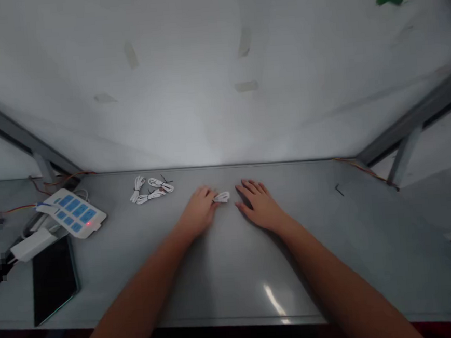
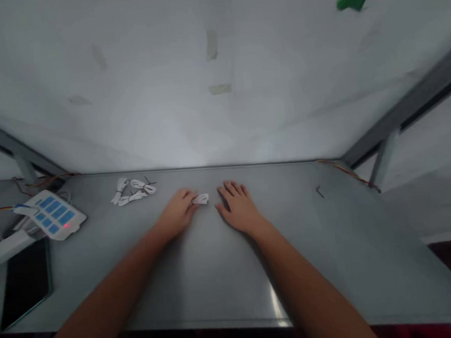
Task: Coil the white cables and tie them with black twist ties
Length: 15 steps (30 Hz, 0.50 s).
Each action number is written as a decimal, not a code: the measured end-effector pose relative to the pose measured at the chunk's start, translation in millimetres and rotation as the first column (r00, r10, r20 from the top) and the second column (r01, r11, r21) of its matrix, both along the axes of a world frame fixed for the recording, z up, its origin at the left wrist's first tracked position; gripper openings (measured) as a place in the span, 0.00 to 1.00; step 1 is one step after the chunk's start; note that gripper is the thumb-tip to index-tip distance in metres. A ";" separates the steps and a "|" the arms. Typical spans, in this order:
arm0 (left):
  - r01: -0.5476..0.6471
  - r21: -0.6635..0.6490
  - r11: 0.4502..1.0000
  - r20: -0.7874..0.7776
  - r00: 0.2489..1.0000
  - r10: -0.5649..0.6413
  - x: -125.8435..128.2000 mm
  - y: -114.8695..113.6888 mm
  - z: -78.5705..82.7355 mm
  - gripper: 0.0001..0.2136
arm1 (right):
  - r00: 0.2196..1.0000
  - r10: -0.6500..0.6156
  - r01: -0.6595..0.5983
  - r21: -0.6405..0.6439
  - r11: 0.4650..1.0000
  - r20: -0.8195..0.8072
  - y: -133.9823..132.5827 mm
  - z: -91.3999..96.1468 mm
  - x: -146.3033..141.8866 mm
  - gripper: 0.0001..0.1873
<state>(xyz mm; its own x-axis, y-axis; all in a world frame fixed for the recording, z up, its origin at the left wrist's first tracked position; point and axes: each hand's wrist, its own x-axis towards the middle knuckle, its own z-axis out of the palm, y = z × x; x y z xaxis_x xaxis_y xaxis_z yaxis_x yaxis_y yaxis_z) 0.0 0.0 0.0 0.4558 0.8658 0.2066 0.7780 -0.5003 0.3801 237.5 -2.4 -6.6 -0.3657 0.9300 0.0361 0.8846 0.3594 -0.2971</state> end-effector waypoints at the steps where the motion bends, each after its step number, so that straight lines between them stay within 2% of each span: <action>1: -0.063 -0.004 0.998 0.012 0.998 0.063 -8.2 4.9 1.8 0.11 | 1.000 0.001 -0.001 -0.002 1.000 -0.005 0.3 -0.6 0.4 0.33; 4: -0.299 0.044 0.953 0.063 0.953 0.296 -41.5 19.3 10.0 0.10 | 1.000 0.005 -0.005 -0.003 1.000 -0.014 0.8 -1.6 1.3 0.32; 7: -0.545 0.097 0.833 0.131 0.837 0.532 -80.4 29.9 16.8 0.11 | 1.000 0.004 -0.004 0.000 1.000 -0.014 0.5 -0.9 1.3 0.32; 9: -0.675 0.094 0.732 0.174 0.735 0.656 -103.2 34.1 17.7 0.13 | 1.000 0.001 -0.001 -0.005 1.000 -0.011 0.3 -0.1 0.9 0.32; 13: -0.818 0.063 0.572 0.237 0.569 0.787 -133.0 34.9 15.5 0.14 | 1.000 0.004 -0.004 -0.011 1.000 -0.011 0.3 -0.2 0.6 0.32; 15: -0.851 0.091 0.517 0.232 0.523 0.820 -142.0 31.9 17.9 0.16 | 1.000 0.006 -0.006 -0.005 1.000 -0.016 0.6 -1.1 0.8 0.32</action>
